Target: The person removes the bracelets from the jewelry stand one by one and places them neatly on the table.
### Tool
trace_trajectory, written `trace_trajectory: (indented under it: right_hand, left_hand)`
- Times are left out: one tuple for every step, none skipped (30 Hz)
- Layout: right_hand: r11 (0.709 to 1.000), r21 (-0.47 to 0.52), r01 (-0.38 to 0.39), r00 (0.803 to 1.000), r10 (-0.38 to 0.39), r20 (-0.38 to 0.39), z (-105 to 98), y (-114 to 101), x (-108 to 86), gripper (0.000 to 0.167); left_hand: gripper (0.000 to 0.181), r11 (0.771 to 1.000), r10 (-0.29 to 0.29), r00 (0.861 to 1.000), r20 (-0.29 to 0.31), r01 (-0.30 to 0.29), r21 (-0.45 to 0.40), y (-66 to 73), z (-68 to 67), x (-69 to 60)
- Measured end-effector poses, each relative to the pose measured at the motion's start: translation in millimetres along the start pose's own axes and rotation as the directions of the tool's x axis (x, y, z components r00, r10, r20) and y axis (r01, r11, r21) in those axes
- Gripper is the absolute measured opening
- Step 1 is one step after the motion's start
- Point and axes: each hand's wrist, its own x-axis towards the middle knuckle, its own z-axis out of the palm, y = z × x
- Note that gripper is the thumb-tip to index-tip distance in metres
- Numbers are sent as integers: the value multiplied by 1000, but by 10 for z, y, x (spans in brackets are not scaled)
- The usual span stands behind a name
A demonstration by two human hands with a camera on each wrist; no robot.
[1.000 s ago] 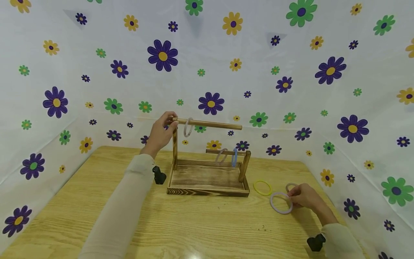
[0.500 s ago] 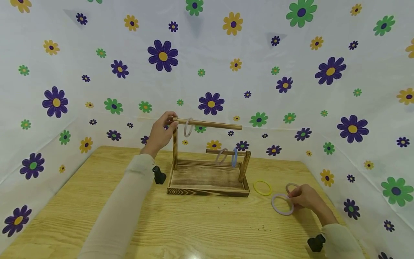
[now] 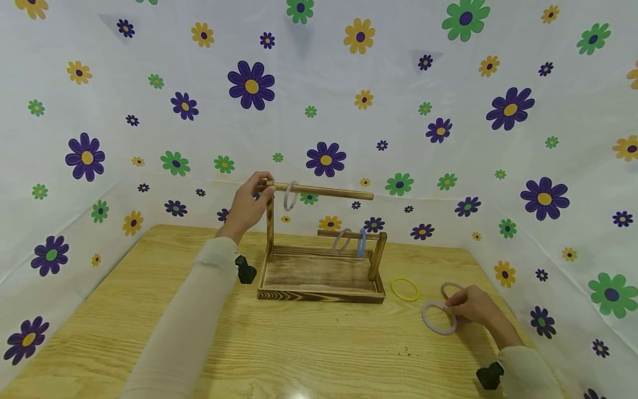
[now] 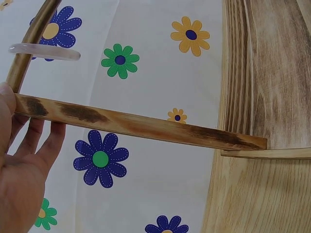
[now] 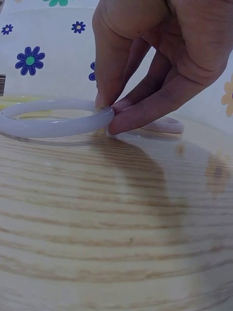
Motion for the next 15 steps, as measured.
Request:
trace_trajectory:
  right_hand:
    - [1000, 5, -1, 1000, 1, 1, -2, 2, -5, 17]
    - [1000, 9, 0, 1000, 0, 4, -4, 5, -10, 17]
    - [1000, 14, 0, 1000, 0, 7, -7, 6, -16, 17]
    - [1000, 19, 4, 1000, -4, 11, -7, 10, -20, 17]
    - [1000, 23, 8, 1000, -8, 14, -8, 13, -25, 17]
    - [1000, 24, 11, 1000, -12, 14, -10, 16, -28, 16]
    - [1000, 23, 15, 1000, -15, 15, -11, 19, -32, 16]
    - [1000, 23, 17, 1000, -17, 17, -13, 22, -34, 16]
    - [1000, 24, 15, 1000, -16, 18, -14, 27, -35, 15]
    - [1000, 23, 20, 1000, -20, 23, -17, 32, -36, 15]
    - [999, 24, 21, 999, -22, 26, -20, 36, -35, 15]
    - [1000, 23, 21, 999, -22, 28, -22, 40, -34, 15]
    - [999, 27, 21, 999, -22, 30, -25, 43, -33, 15]
    - [999, 29, 24, 999, -25, 33, -26, 46, -32, 15]
    - [999, 29, 29, 999, -30, 35, -28, 49, -30, 15]
  left_hand:
    - [29, 1000, -1, 1000, -1, 1, -1, 1, 0, 0]
    - [29, 1000, -3, 1000, -1, 3, -1, 2, 0, 0]
    - [29, 1000, -4, 1000, 0, 4, -1, 4, -1, -1]
    - [29, 1000, -4, 1000, 0, 4, -1, 3, -2, -1]
    - [30, 1000, -4, 1000, 0, 4, -1, 1, -2, -1]
    - [30, 1000, -6, 1000, 0, 6, -1, 1, -3, 0]
    - [31, 1000, -7, 1000, 0, 7, -2, 1, -5, -1]
    - [32, 1000, -6, 1000, 1, 6, -1, 2, -6, -2]
    - [33, 1000, -4, 1000, 3, 4, -1, 2, -8, -2]
    - [34, 1000, -2, 1000, 4, 2, -2, 3, -8, -2]
    - [34, 1000, -3, 1000, 5, 3, -4, 7, -9, -4]
    - [34, 1000, -4, 1000, 5, 4, -6, 10, -8, -5]
    - [34, 1000, -5, 1000, 6, 5, -6, 11, -7, -6]
    - [34, 1000, -5, 1000, 5, 5, -6, 11, -5, -7]
    - [34, 1000, -6, 1000, 5, 6, -7, 13, -4, -8]
